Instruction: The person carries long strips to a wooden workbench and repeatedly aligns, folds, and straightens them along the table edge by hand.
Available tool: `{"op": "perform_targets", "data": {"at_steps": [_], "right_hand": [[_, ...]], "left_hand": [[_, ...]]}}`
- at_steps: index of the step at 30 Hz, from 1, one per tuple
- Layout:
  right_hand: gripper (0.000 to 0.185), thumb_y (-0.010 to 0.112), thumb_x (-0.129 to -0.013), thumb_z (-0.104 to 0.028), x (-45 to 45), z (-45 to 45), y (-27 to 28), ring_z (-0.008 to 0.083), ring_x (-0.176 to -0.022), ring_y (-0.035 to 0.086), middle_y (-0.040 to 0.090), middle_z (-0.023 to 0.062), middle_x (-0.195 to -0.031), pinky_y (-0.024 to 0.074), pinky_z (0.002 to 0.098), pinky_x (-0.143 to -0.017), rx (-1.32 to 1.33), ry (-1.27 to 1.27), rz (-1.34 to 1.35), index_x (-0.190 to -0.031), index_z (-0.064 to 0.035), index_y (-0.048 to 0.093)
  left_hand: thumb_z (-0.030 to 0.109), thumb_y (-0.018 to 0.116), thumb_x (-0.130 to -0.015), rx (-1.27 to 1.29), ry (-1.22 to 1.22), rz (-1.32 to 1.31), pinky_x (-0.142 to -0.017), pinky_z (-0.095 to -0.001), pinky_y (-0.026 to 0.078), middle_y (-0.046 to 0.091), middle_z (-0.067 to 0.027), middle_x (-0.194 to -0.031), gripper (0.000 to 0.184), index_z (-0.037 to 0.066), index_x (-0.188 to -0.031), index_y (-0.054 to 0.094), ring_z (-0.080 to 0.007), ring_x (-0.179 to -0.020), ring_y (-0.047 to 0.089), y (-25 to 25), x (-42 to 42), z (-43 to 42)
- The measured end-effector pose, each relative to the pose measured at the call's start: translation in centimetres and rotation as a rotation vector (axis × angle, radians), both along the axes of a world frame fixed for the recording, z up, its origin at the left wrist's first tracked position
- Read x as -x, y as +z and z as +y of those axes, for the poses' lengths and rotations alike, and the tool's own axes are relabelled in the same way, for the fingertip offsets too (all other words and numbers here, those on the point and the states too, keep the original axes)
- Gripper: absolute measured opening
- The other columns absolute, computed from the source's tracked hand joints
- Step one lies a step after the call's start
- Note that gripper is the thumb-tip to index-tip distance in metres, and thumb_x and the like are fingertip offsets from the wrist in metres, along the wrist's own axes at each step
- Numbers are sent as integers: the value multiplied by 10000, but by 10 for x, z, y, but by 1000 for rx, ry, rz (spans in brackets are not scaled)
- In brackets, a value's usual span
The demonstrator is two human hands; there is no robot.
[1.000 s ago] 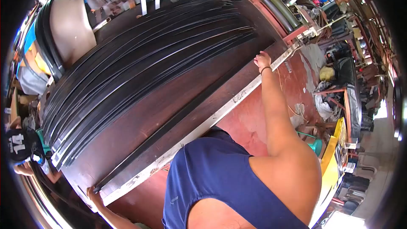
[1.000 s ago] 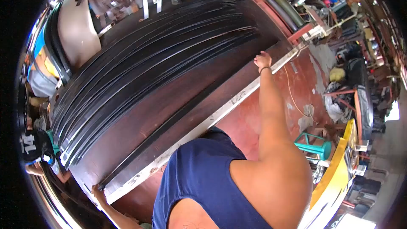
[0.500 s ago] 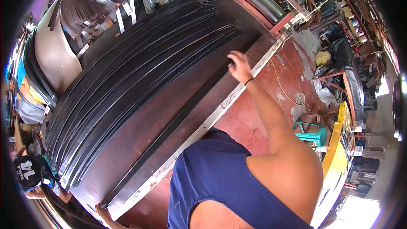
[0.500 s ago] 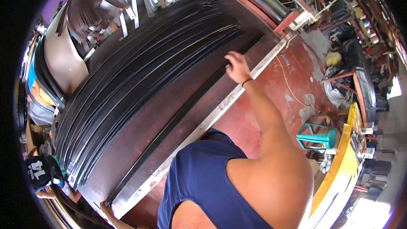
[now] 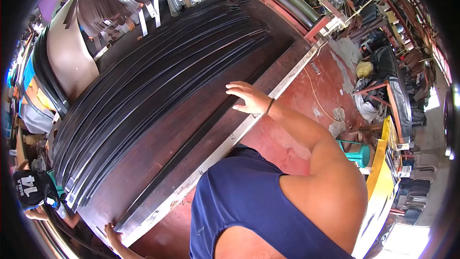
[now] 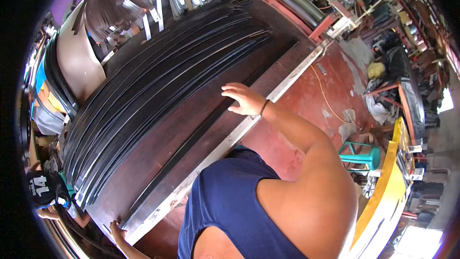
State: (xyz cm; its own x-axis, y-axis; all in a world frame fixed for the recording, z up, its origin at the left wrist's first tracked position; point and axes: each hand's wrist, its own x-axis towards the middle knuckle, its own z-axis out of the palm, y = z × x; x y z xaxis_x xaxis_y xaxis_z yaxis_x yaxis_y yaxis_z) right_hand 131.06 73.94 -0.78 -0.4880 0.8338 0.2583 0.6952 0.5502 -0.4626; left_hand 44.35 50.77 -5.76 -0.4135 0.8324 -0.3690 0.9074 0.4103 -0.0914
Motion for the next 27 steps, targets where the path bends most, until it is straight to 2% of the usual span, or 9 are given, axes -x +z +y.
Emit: {"op": "perform_targets", "data": {"at_steps": [2,8,11,18,21,22,24,25,27], "right_hand": [[517,786,-815,-170,0,-14,5,326,-1359,467,530,144,-1424,395,431,-1140,34,-64,4,-1280,-61,589],[475,763,-853,-165,6,-62,12,329,-1309,518,571,150,-1376,430,424,-1103,11,-186,12,-1283,-50,598],[434,765,-852,-111,36,-80,21,325,-1253,571,616,155,-1319,461,408,-1068,-30,-170,94,-1252,-29,620],[349,674,-837,11,143,-109,-3,311,-1007,649,666,174,-1130,525,397,-911,179,107,305,-1184,15,633],[323,631,-836,-13,190,-111,-7,317,-952,658,654,175,-1080,548,396,-833,237,371,326,-1158,15,628],[316,634,-844,-21,209,-110,-2,305,-927,664,655,173,-1076,554,387,-814,257,444,349,-1158,17,627],[282,646,-870,-31,242,-111,6,268,-859,674,656,162,-1071,565,356,-773,250,553,369,-1147,20,627],[245,647,-889,-28,264,-111,14,253,-844,672,657,154,-1069,561,351,-772,267,581,381,-1129,16,628],[225,649,-897,-29,298,-117,31,244,-833,667,659,151,-1057,557,345,-765,280,627,389,-1118,10,627]], "left_hand": [[82,953,-376,7,-21,-16,-1043,-560,411,581,-70,-1214,815,100,-1101,581,-358,-1238,515,2,3,3],[143,927,-464,-119,19,-86,-1108,-687,290,521,-62,-1417,922,142,-1315,572,-326,-1384,432,40,23,-1],[86,849,-682,-630,-15,-63,-1147,-453,375,512,-216,-1454,715,41,-1340,575,-397,-1345,479,67,8,-25],[92,695,-830,-1202,560,305,-749,-454,481,630,-180,-880,122,7,-842,609,-356,-806,591,64,-149,-137],[139,706,-833,-804,841,85,-816,-435,479,638,-192,-905,150,17,-889,638,-373,-902,601,-49,-237,-248],[252,691,-873,-478,658,437,-936,-407,489,691,-225,-1082,311,-2,-1051,680,-386,-1087,622,-171,-267,-324],[342,712,-852,581,692,-529,-994,-489,495,707,-142,-1212,344,90,-1084,746,-338,-1145,644,-175,-345,-380],[363,740,-832,627,924,-936,-928,-502,526,730,-104,-1174,322,134,-1055,776,-308,-1069,681,-138,-384,-409],[488,759,-845,737,1146,-1085,-846,-430,561,760,-46,-1046,433,127,-1083,786,-235,-885,693,-156,-454,-476]]}}
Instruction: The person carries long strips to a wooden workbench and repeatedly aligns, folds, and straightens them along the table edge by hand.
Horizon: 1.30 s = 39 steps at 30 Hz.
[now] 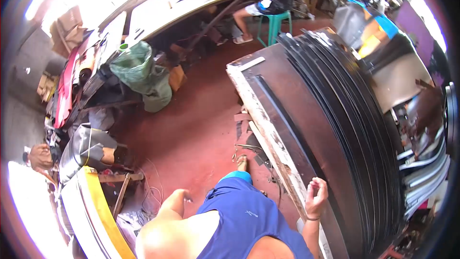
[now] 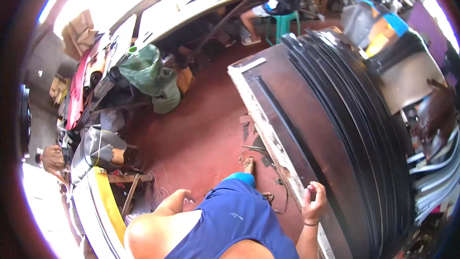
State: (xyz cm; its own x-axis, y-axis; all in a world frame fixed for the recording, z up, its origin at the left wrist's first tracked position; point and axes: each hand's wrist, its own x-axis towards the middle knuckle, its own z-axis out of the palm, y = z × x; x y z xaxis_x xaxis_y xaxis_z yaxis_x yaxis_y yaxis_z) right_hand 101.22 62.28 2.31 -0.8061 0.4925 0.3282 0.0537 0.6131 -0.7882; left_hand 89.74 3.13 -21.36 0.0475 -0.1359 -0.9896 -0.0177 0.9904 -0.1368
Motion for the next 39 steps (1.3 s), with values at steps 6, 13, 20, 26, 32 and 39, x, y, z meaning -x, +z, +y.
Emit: {"op": "perform_targets", "data": {"at_steps": [6,13,20,26,32,39], "right_hand": [[116,658,-917,-76,116,-69,12,278,-790,658,673,132,-928,534,362,-722,-61,201,5,-1010,-6,657],[156,709,-855,-49,322,-223,-29,289,-769,664,660,133,-840,535,374,-696,-13,572,-111,-999,-8,666],[243,734,-864,-79,522,-348,-43,161,-760,680,700,90,-894,561,284,-679,168,838,-266,-1081,8,671],[344,753,-858,-213,677,-383,-83,244,-826,694,700,139,-958,571,358,-761,-84,1068,-517,-1108,10,672],[324,712,-853,-285,871,-437,-105,310,-934,671,686,156,-967,547,425,-829,-337,1303,-520,-1069,-44,686],[306,714,-870,-208,1099,-500,-34,273,-868,663,666,124,-959,549,390,-798,-153,1202,-301,-1112,-30,661]], "left_hand": [[540,738,-849,20,353,402,-837,-398,564,765,-108,-999,484,94,-1027,795,-256,-921,712,-44,3,-100],[578,692,-832,-359,159,980,-861,-463,552,730,-209,-1020,544,50,-943,770,-363,-1002,700,-43,216,-106],[430,769,-824,-263,672,1324,-779,-420,550,706,-170,-845,397,38,-845,710,-313,-830,694,29,337,-233],[358,728,-848,261,684,1135,-840,-426,565,743,-160,-927,280,87,-909,755,-319,-905,721,-43,344,-299],[288,705,-862,15,691,1288,-871,-463,550,732,-166,-929,223,83,-929,759,-356,-938,695,15,512,-251],[151,678,-881,-215,273,1860,-803,-461,487,581,-138,-892,135,60,-961,618,-347,-896,576,155,822,-266]]}}
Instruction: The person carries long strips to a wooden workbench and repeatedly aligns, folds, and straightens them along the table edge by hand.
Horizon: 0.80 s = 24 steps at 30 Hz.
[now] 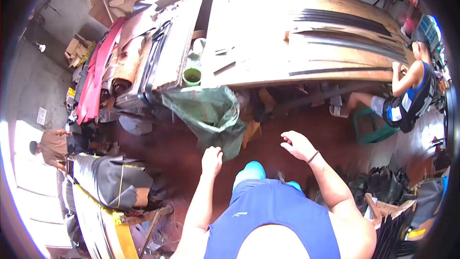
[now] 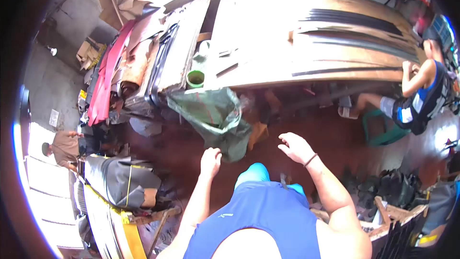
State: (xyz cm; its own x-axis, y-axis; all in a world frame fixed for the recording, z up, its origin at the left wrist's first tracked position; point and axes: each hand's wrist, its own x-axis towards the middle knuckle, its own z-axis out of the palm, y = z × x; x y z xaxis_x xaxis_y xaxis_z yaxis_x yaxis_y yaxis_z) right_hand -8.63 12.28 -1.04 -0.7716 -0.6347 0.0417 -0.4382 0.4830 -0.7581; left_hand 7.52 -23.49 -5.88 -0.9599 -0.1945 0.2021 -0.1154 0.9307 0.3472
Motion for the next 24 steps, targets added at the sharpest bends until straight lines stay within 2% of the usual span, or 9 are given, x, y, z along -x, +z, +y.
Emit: {"op": "perform_targets", "data": {"at_steps": [6,8,10,11,13,15,17,23,24], "right_hand": [[351,745,-875,-199,91,30,-40,226,-831,675,694,124,-952,562,346,-799,70,-470,-210,-1160,-9,670],[373,753,-874,-220,74,60,-102,230,-840,681,707,133,-943,562,351,-807,51,-659,-352,-1168,-8,668],[380,761,-872,-253,40,93,-160,247,-890,682,716,136,-954,554,368,-845,-164,-855,-410,-1154,-16,668],[381,769,-856,-282,6,106,-185,276,-906,704,729,160,-954,564,403,-828,-243,-975,-483,-1119,-21,679],[317,782,-845,-279,-69,118,-210,277,-903,690,724,144,-920,554,405,-838,-436,-1109,-666,-1008,-23,691],[196,703,-913,-191,-212,155,-314,238,-535,576,613,62,-709,467,428,-461,-279,-1320,-886,-782,-95,593],[176,720,-918,-195,-214,107,-217,190,-445,521,562,25,-663,376,373,-359,-21,-1523,-1329,-834,-129,580],[165,691,-961,-225,-227,21,-210,167,-473,526,555,21,-640,412,357,-398,35,-1675,-1007,-977,-84,608],[165,691,-961,-225,-245,-2,-205,167,-473,526,555,21,-640,412,357,-398,59,-1723,-1019,-977,-84,608]], "left_hand": [[91,608,-874,128,-313,244,-798,-472,498,624,-174,-954,126,38,-982,649,-385,-931,592,34,307,-60],[67,603,-868,158,-154,168,-722,-480,489,639,-179,-893,49,43,-844,639,-375,-831,621,66,395,-54],[80,579,-891,216,-252,186,-978,-447,492,683,-134,-1122,234,133,-1061,730,-331,-1170,597,-57,537,-128],[66,577,-888,302,-321,76,-1108,-454,424,657,-121,-1269,391,163,-1249,687,-339,-1308,532,-58,581,-142],[109,592,-887,565,-482,222,-1043,-453,470,660,-111,-1240,217,101,-1080,691,-335,-1217,566,-61,639,-156],[61,585,-856,501,-526,103,-1057,-454,468,657,-116,-1219,247,115,-1073,690,-334,-1229,562,-68,671,-166],[10,585,-821,459,-639,-69,-1061,-459,461,646,-123,-1204,298,109,-1089,670,-350,-1222,563,-69,698,-170],[-73,608,-723,386,-821,-355,-1050,-451,447,646,-170,-1048,308,110,-955,692,-376,-1150,585,-49,727,-170],[-59,621,-734,536,-749,-583,-1202,-372,342,548,-186,-1434,436,131,-1106,744,-315,-1429,427,-51,737,-162]]}}
